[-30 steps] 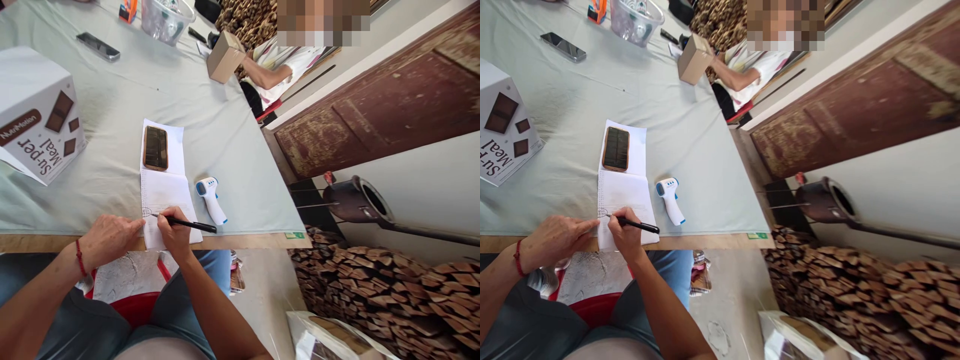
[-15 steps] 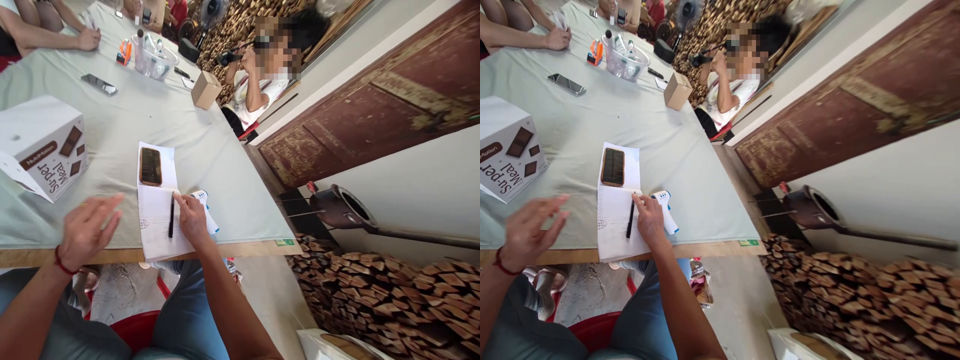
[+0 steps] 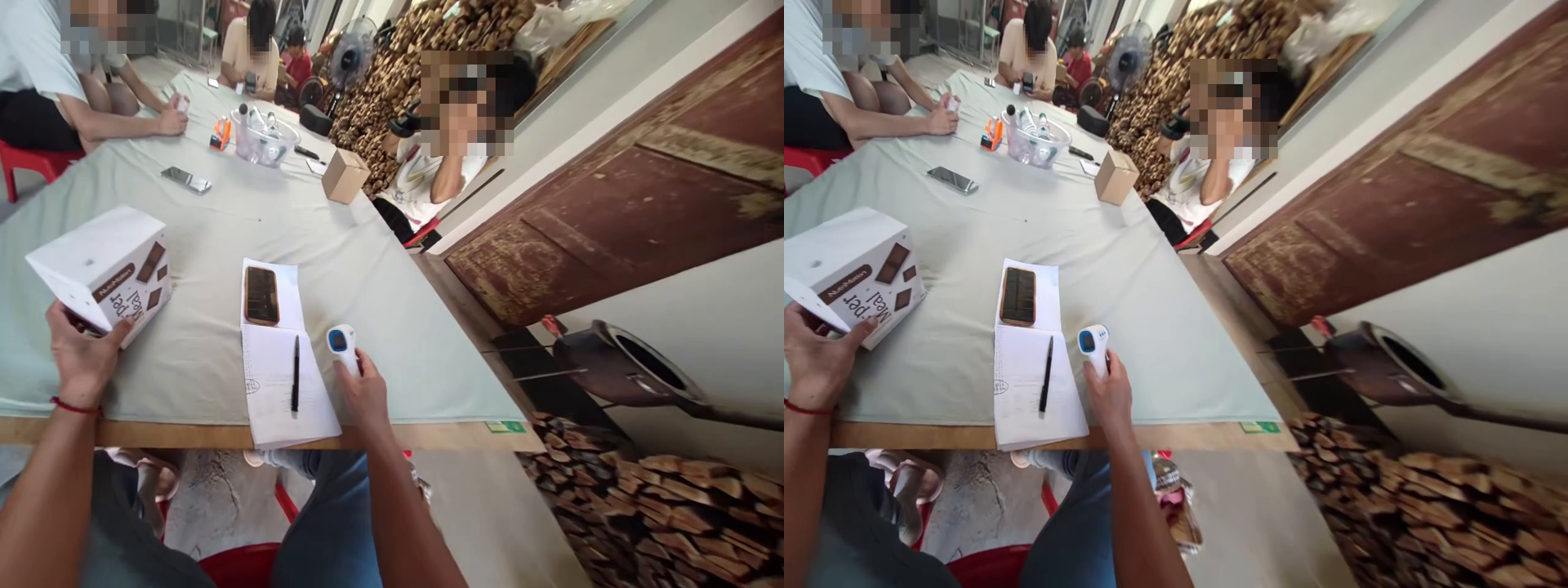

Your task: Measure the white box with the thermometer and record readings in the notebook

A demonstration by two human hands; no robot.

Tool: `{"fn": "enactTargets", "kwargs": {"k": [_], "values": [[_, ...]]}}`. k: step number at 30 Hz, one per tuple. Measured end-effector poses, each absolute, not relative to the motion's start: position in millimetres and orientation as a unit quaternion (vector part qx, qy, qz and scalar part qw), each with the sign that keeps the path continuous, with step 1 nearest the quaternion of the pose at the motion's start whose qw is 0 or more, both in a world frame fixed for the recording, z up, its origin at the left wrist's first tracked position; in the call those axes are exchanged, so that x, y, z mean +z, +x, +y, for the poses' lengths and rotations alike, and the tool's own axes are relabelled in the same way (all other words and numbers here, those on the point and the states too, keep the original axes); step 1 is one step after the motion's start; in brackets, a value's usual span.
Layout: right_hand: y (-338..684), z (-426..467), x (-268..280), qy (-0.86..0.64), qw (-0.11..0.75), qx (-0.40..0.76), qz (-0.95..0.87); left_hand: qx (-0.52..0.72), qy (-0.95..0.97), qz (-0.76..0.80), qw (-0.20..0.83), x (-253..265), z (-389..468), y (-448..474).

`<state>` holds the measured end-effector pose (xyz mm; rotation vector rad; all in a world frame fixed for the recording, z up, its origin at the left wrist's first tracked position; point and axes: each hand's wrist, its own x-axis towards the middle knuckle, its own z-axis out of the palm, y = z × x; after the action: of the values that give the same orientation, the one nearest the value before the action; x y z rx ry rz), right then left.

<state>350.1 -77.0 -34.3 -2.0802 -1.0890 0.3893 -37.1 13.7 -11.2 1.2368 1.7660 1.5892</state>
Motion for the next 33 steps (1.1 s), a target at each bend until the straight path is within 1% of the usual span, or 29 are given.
{"fn": "enactTargets", "kwargs": {"k": [1, 2, 4, 6, 7, 10, 16, 27, 33], "values": [[337, -81, -28, -0.778, 0.44, 0.171, -0.414, 0.589, 0.423, 0.651, 0.224, -9, 12, -35], [322, -86, -21, -0.742, 0.491, 0.203, -0.408, 0.601, 0.405, 0.653, 0.221, -6, 10, -33], [287, -98, -6, -0.665, 0.548, 0.305, -0.405, 0.605, 0.399, 0.638, 0.26, -3, 5, -27], [253, -106, 9, -0.585, 0.561, 0.424, -0.403, 0.609, 0.388, 0.604, 0.337, -3, -1, -19], [238, -108, 15, -0.549, 0.555, 0.475, -0.407, 0.608, 0.38, 0.585, 0.38, -4, -4, -15], [207, -109, 24, -0.495, 0.532, 0.55, -0.412, 0.583, 0.373, 0.546, 0.473, -10, -13, 1], [193, -109, 13, -0.519, 0.494, 0.596, -0.362, 0.552, 0.405, 0.526, 0.505, -13, -27, 25], [192, -110, 5, -0.507, 0.495, 0.639, -0.299, 0.526, 0.43, 0.546, 0.489, -8, -24, 23], [193, -108, -1, -0.517, 0.495, 0.625, -0.312, 0.52, 0.428, 0.549, 0.495, -4, -23, 24]]}}
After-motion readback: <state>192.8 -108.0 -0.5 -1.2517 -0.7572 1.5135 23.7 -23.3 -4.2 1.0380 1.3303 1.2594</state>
